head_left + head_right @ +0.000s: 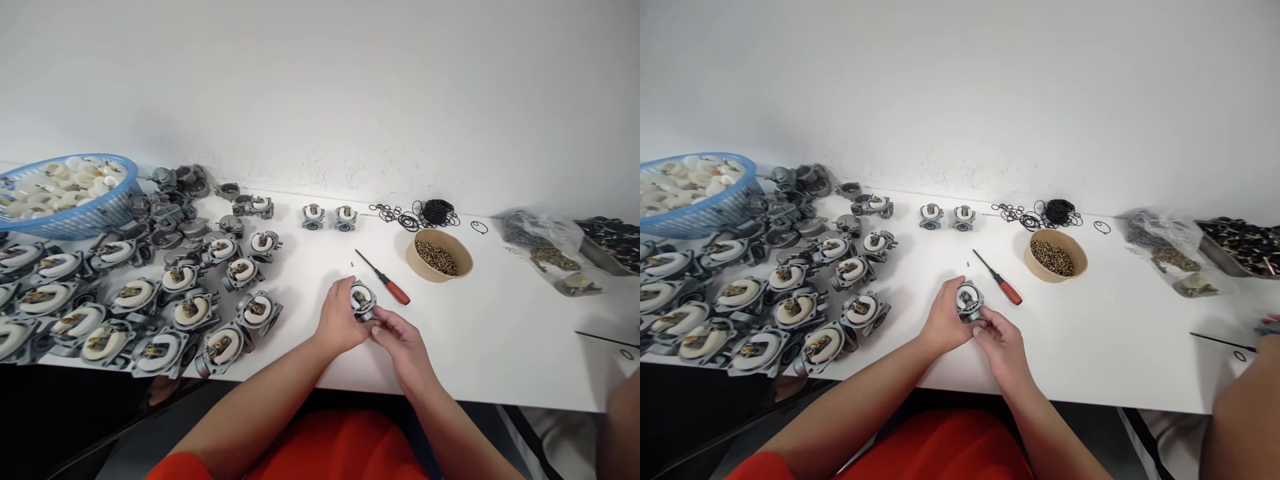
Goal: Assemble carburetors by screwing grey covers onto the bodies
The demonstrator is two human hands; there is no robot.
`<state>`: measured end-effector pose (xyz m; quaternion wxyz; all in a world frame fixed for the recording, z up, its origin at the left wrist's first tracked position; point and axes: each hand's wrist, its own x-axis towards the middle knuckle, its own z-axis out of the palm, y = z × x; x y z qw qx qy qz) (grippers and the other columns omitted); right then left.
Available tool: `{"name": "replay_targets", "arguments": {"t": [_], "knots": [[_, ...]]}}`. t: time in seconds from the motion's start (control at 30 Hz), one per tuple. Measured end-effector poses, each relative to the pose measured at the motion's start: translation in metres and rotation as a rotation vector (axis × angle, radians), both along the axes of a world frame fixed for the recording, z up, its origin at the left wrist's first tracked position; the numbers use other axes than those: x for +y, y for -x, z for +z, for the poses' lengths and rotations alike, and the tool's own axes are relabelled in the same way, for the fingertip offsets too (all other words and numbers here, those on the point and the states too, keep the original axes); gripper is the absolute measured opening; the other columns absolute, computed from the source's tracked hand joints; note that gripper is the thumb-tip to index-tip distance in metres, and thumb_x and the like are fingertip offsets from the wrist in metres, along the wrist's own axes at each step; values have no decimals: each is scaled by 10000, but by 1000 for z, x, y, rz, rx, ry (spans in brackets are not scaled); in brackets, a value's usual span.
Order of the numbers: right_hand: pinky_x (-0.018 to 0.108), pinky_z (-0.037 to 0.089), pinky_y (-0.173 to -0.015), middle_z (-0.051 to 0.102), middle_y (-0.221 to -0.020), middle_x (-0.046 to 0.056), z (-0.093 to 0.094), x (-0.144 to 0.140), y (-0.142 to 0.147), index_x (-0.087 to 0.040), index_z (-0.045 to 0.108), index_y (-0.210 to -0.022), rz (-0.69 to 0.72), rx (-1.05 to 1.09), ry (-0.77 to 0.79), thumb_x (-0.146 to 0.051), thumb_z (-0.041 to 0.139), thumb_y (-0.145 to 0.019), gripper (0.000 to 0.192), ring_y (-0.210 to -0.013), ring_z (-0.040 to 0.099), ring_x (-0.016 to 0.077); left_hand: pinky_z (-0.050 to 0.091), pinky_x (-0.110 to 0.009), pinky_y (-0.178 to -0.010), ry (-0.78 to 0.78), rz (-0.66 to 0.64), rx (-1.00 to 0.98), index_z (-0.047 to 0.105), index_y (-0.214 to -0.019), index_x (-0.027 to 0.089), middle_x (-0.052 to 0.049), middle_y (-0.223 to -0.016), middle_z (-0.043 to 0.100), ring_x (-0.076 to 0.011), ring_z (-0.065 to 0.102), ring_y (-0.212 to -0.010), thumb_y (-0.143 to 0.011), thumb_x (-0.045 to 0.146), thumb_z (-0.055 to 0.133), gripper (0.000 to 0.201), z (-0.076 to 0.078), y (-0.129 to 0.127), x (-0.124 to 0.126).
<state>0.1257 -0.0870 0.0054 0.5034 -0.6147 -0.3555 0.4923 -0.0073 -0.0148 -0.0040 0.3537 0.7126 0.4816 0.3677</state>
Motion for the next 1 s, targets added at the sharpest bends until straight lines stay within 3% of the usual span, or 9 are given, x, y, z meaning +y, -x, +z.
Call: {"name": "replay_targets", "arguments": {"t": [0.17,0.3,0.4,0.5,0.6,0.77,1.0], "knots": [[459,523,-961,707,-1080,98,-5,7,-21,-189,708,-1096,129,-337,-18,-445,692,-777,410,-1004,668,274,446,-511,-1046,-20,-36,18,412,-1349,124,-185,-1303,533,-357,533,-1213,-606,277,770,839,-3,2,4],[479,532,-918,566,-1308,125,-7,21,-37,-218,570,-1292,169,-500,-157,-359,716,-724,603,-1046,622,280,440,-516,-1050,14,-106,-18,314,-1416,141,-174,-1333,529,-363,534,-1231,-598,296,766,948,-5,5,8],[469,515,-967,412,-1457,122,-9,34,-44,-261,415,-1423,409,-603,-363,-254,693,-721,755,-1214,530,289,453,-512,-1028,19,-201,-51,217,-1461,162,-157,-1334,532,-351,556,-1202,-587,252,744,1024,-8,9,11],[469,465,-1048,384,-1482,113,-10,46,-44,-276,360,-1450,563,-583,-476,-201,694,-725,802,-1345,421,299,428,-520,-1054,5,-283,-95,126,-1492,184,-166,-1395,474,-352,527,-1244,-582,194,716,1085,-11,13,14],[464,447,-1069,395,-1482,112,-10,54,-40,-264,395,-1410,573,-538,-441,-217,729,-701,785,-1364,406,306,407,-519,-1080,42,-335,-145,52,-1511,192,-187,-1460,381,-354,483,-1298,-578,156,695,1134,-12,17,15],[447,505,-986,556,-1317,109,-11,58,-37,-232,463,-1322,560,-515,-340,-279,789,-638,760,-1166,580,294,375,-527,-1105,121,-344,-202,-21,-1521,179,-221,-1489,297,-368,423,-1352,-561,135,689,1195,-12,21,14],[448,521,-940,604,-1219,101,-16,54,-30,-221,508,-1237,371,-591,-271,-336,748,-568,721,-1113,604,312,331,-534,-1141,129,-266,-280,-4,-1524,181,-230,-1519,258,-386,403,-1361,-496,117,734,1267,-19,21,4]]}}
